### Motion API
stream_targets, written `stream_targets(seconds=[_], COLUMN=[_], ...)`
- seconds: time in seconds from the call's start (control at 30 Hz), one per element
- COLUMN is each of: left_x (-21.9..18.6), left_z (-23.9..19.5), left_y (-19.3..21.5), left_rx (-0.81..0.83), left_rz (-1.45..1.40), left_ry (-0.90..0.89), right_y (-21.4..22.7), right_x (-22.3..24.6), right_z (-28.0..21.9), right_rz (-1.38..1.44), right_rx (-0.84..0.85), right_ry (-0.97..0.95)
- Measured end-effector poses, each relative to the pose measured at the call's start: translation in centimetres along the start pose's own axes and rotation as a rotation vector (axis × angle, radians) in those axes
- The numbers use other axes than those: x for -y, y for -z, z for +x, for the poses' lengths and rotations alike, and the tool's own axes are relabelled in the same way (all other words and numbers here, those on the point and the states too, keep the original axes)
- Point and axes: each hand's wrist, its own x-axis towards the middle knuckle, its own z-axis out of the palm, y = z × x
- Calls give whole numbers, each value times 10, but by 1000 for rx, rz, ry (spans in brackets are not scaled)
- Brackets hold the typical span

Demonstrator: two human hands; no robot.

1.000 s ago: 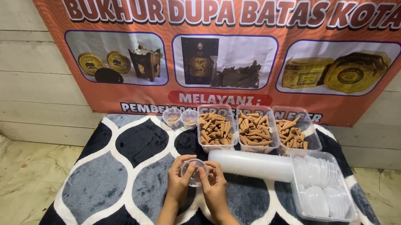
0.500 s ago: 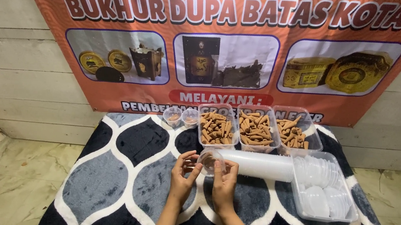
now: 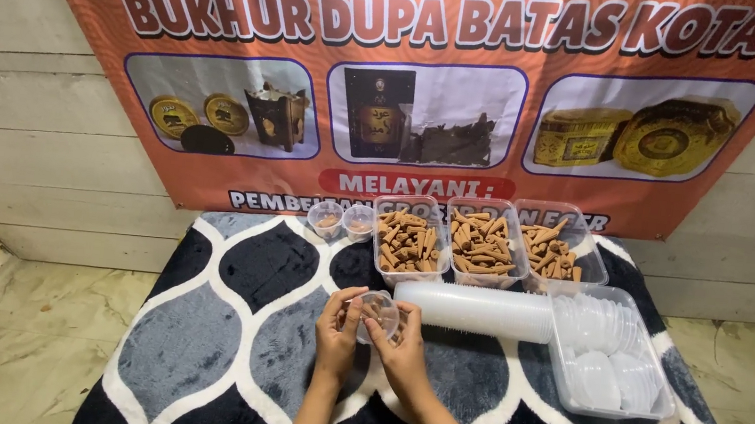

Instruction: Packaging incense sticks by picking them from a container and placing them into small plastic cups.

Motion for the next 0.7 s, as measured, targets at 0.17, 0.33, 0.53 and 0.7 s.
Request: stream_targets(seconds=[0.17, 0.33, 0.53, 0.7], left_x=[-3, -1, -8, -11], left_z=[-1, 0, -2, -3], left_y=[-2, -1, -3, -6], left_rx=[19, 27, 55, 112], left_rz=[20, 33, 18, 72], left_ry=[-41, -45, 37, 92], right_y=[0, -2, -2, 0], right_x=[7, 8, 3, 10], right_z=[-1, -2, -1, 1], right_rz=[7, 35, 77, 172], right_rx=[15, 8, -26, -135], right_ry=[119, 161, 147, 63])
